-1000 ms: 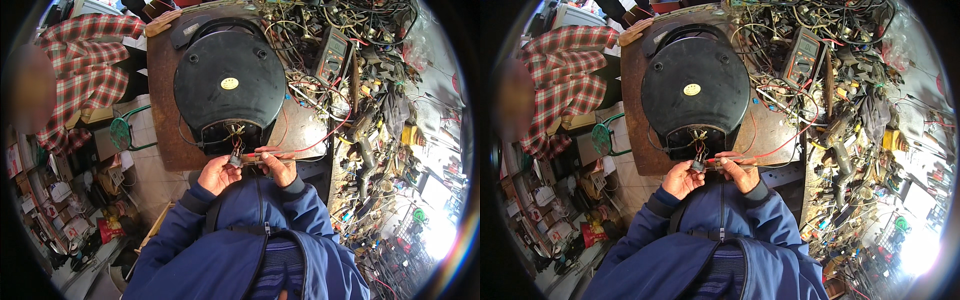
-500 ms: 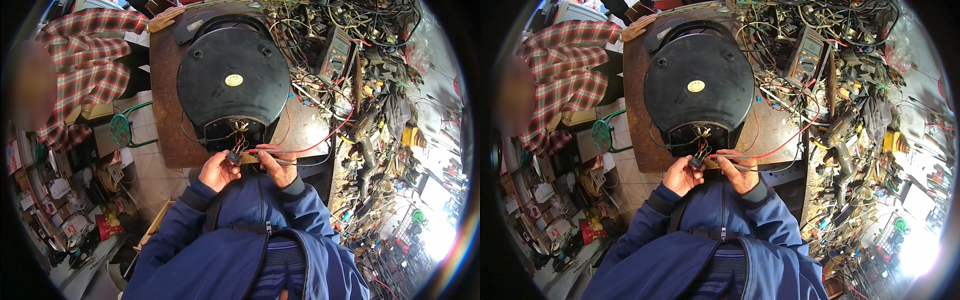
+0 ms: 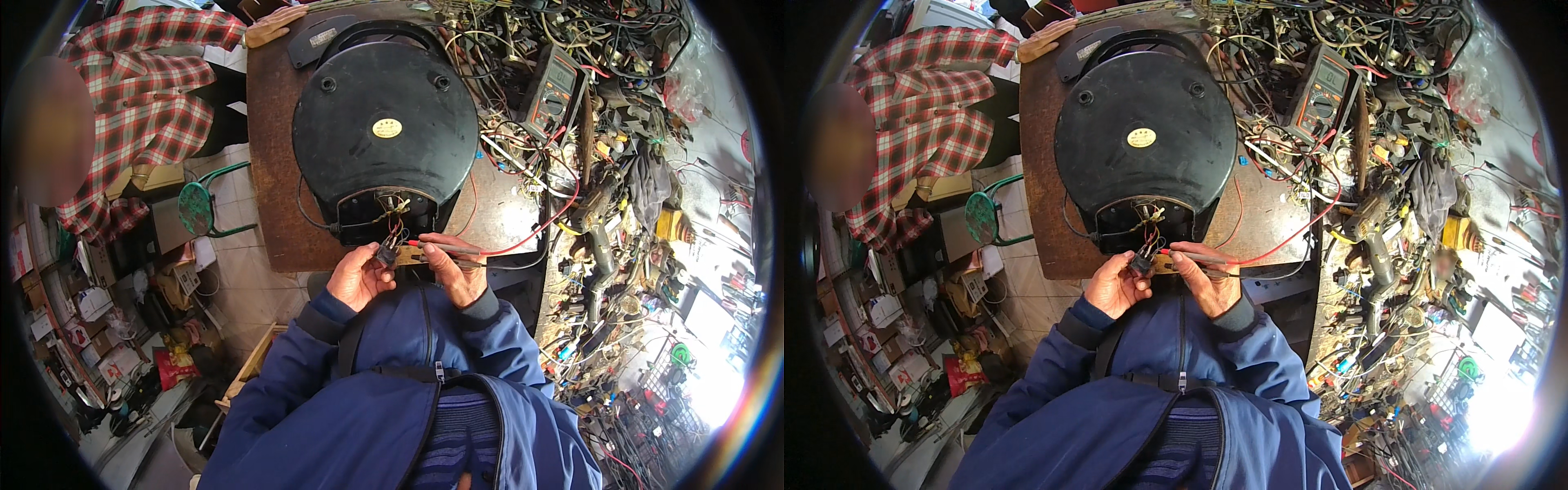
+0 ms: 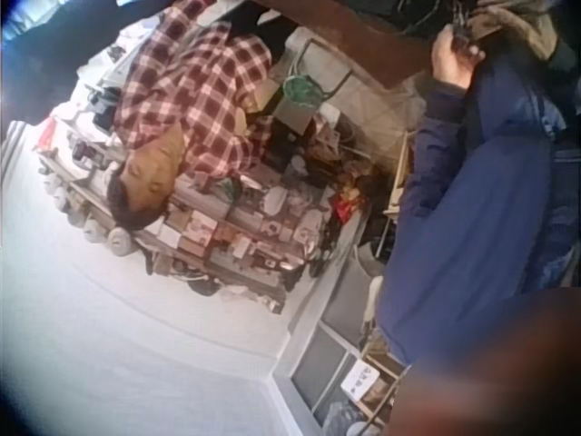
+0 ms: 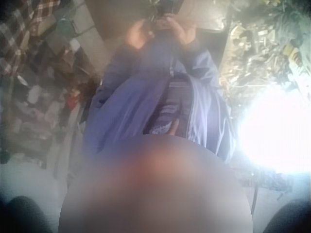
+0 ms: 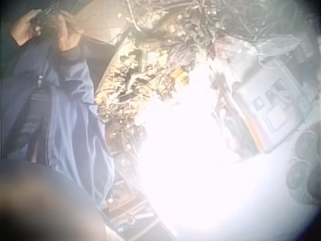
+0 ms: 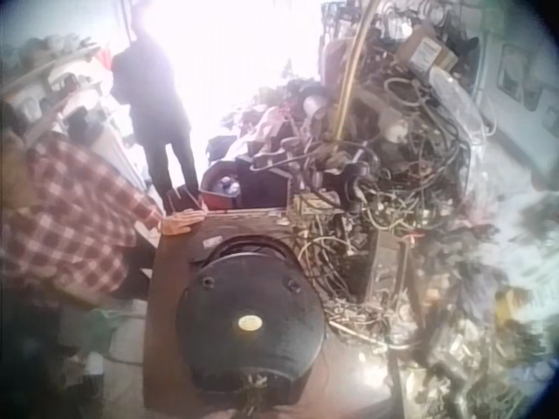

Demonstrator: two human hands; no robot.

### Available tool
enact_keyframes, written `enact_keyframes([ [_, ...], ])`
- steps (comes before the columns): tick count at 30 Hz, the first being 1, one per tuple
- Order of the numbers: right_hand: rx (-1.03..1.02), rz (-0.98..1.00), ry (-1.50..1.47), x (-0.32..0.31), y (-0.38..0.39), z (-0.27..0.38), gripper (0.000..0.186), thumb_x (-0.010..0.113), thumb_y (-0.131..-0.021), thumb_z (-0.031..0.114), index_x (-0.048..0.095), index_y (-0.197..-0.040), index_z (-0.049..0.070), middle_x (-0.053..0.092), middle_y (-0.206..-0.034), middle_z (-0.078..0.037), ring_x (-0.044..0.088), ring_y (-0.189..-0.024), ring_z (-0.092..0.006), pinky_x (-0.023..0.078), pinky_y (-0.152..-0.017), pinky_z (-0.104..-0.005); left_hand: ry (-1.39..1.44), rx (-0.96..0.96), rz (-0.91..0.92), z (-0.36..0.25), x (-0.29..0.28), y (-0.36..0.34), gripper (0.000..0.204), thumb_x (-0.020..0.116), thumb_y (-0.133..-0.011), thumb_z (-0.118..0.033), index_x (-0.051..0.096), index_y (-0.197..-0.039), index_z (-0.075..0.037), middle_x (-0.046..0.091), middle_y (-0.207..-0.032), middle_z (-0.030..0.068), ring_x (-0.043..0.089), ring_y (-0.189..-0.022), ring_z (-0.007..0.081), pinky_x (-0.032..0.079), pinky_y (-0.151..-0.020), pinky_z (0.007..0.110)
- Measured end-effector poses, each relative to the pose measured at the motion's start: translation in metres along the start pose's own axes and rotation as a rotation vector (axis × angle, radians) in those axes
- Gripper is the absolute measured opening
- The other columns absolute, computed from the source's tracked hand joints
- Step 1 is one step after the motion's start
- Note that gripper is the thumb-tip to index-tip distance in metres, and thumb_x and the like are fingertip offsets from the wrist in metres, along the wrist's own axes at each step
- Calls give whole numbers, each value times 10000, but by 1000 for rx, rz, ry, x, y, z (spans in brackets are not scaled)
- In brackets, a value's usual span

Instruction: The person places a black circular electronic device on a cluttered workbench and uses a power drill to remove screws from its back panel. After opening the casing, the person uses a multimeter to test the internal wiring and components.

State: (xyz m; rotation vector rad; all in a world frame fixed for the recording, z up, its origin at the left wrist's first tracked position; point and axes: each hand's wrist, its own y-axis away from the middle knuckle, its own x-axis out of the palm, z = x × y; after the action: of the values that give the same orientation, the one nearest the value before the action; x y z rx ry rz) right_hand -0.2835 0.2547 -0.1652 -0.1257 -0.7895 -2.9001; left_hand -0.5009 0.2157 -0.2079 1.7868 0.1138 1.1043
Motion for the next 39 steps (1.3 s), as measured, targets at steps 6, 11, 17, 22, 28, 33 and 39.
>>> enact_keyframes([
  [6,-22,52,20,6,0,2,282,707,-982,206,722,-1171,-3,700,-871,-46,580,-665,-77,468,-591,-237,-6,-2,-26,-1,3,2,253,590,-1033,-301,660,-1018,-58,675,-884,64,635,-728,156,604,-711,360],
  [11,-141,58,139,6,-4,-4,252,715,-966,163,724,-1138,-21,733,-924,-120,678,-822,-199,525,-714,-316,-25,10,-18,-3,5,3,269,592,-1033,-307,670,-1065,-51,690,-894,59,641,-723,143,606,-705,350],
  [17,-237,111,229,8,-8,1,229,704,-967,154,725,-1120,-14,726,-932,-136,678,-825,-212,517,-710,-321,-17,10,7,-2,3,2,283,588,-1035,-308,670,-1063,-39,698,-882,46,656,-719,142,613,-701,339],
  [22,-254,111,249,9,-8,2,219,694,-973,149,721,-1116,-15,722,-937,-131,676,-819,-209,516,-712,-315,-22,6,-13,-3,3,1,286,586,-1035,-302,673,-1071,-32,702,-880,49,661,-714,147,615,-702,337],
  [28,-313,124,236,10,-11,-4,216,680,-981,134,712,-1127,-23,713,-936,-132,675,-822,-213,521,-713,-315,-32,1,-25,-3,4,1,298,584,-1035,-307,677,-1091,-29,699,-877,46,659,-714,145,614,-705,337],
  [33,-295,148,271,10,-12,0,203,671,-985,127,711,-1106,-30,717,-945,-139,677,-823,-217,523,-711,-321,-47,4,-15,-3,4,1,307,580,-1037,-316,677,-1091,-30,696,-882,48,652,-716,145,610,-713,344],
  [39,-310,162,263,9,-13,-3,205,673,-983,137,713,-1092,-32,720,-951,-147,679,-820,-231,525,-705,-329,-48,7,-11,-3,2,0,304,574,-1040,-314,674,-1087,-30,689,-885,51,643,-716,145,607,-720,353],
])
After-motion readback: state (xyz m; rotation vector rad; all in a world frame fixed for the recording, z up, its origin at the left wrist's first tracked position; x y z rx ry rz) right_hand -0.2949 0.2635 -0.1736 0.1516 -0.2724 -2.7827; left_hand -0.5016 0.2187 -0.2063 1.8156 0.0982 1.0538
